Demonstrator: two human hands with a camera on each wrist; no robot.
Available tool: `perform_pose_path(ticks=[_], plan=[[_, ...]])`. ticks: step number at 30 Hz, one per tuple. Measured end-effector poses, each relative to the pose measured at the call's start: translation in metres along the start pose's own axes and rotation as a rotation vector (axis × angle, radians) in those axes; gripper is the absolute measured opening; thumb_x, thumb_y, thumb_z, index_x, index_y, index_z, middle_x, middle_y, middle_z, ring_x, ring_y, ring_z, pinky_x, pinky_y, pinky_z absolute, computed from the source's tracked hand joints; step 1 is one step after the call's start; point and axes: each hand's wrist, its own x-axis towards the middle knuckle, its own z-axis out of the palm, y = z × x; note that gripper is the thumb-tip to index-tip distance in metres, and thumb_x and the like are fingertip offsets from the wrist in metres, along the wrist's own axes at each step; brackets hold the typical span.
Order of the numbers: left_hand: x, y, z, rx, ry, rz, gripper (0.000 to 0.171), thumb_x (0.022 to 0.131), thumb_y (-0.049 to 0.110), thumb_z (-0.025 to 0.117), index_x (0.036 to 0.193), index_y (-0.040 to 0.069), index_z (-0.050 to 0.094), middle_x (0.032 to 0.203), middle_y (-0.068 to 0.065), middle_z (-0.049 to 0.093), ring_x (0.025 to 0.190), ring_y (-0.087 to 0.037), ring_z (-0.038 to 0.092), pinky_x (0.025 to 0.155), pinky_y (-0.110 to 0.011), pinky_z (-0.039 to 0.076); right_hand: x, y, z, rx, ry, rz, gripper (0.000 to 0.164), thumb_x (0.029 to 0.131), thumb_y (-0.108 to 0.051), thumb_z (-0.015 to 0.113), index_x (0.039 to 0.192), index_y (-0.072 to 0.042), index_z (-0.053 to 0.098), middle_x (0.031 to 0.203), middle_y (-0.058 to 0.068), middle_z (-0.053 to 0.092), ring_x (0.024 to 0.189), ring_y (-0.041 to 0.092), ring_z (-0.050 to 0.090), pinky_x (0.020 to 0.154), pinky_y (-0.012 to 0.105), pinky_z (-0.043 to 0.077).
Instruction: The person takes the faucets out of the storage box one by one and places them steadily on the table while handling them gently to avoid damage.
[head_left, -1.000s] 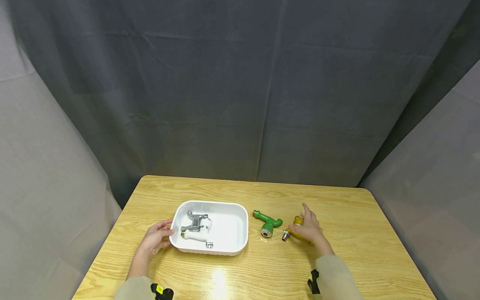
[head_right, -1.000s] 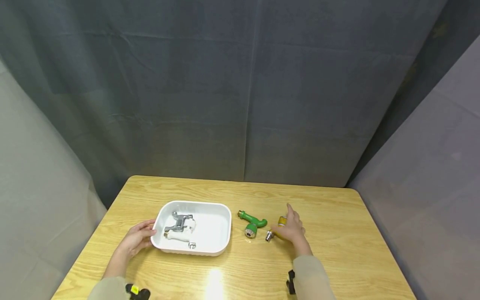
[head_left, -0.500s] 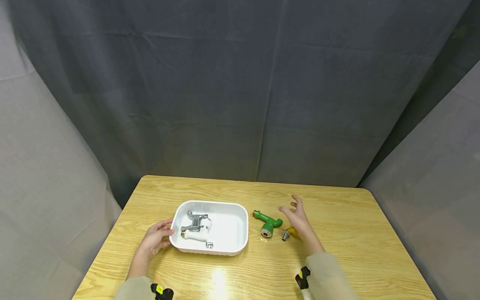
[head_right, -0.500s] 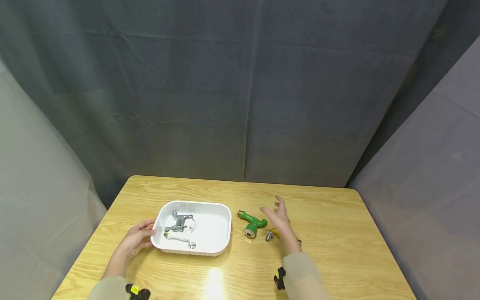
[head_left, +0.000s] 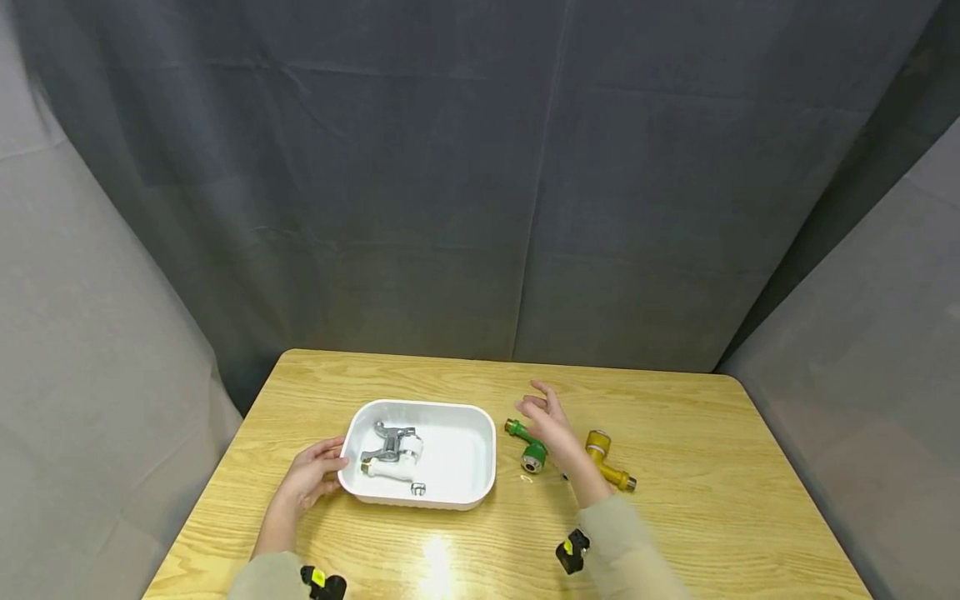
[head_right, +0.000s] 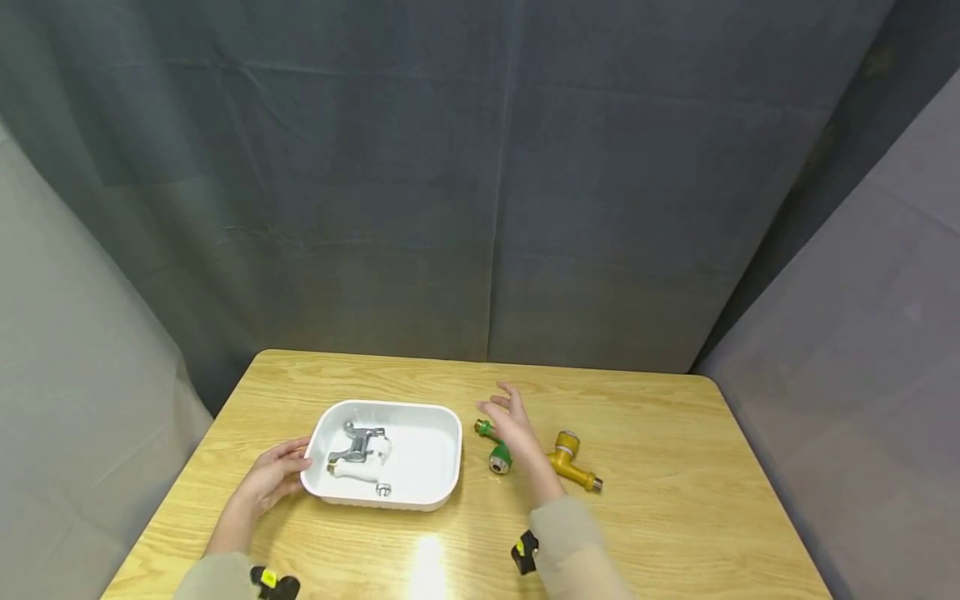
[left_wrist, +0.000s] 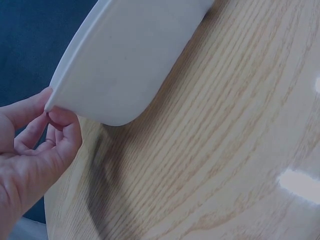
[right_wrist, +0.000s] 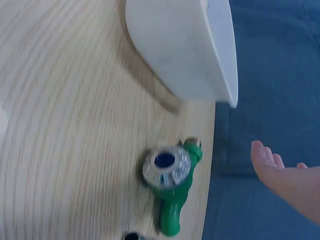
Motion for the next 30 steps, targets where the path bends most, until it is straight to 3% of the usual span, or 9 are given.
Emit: perform_pose_path(ticks=[10,17,23,30], plan=[[-0.001,-0.001,-0.001,-0.013,-0.006,0.009,0.050,0.085,0.000,0.058,0.132,-0.002,0.041,0.101,-0.005,0.054,0.085,-0.018,0.055,0.068,-0.030,0.049,0.008,0.006,0.042,-0.039,-0.080,0.033,0.069,0.086,-0.027,0.059,0.141,-0.011,0.020,0.133,0.023,0.032,0.121,0.039,0.039,0.094,0.054,0.037],[-0.001,0.000,0.000,-0.001,0.001,0.010,0.050,0.085,0.000,0.058,0.132,-0.001,0.042,0.102,-0.007,0.055,0.086,-0.019,0.055,0.068,-0.031,0.050,0.008,0.010,0.065,-0.001,-0.156,0.085,0.068,0.088,-0.020,0.054,0.142,-0.005,0.016,0.129,0.025,0.037,0.120,0.045,0.035,0.091,0.056,0.039],[-0.001,0.000,0.000,-0.006,0.008,0.006,0.049,0.085,-0.001,0.058,0.132,-0.001,0.043,0.101,-0.007,0.054,0.087,-0.019,0.055,0.068,-0.031,0.050,0.011,0.023,0.084,-0.057,-0.157,0.135,0.067,0.085,-0.023,0.057,0.140,-0.007,0.022,0.119,0.019,0.047,0.117,0.044,0.040,0.087,0.052,0.044],[-0.002,0.000,0.001,0.003,0.012,0.008,0.049,0.085,-0.001,0.058,0.132,0.000,0.043,0.101,-0.007,0.054,0.087,-0.020,0.055,0.067,-0.030,0.049,0.013,0.030,0.099,-0.081,-0.157,0.169,0.070,0.082,-0.024,0.062,0.139,-0.007,0.025,0.117,0.018,0.049,0.111,0.041,0.045,0.084,0.053,0.045]])
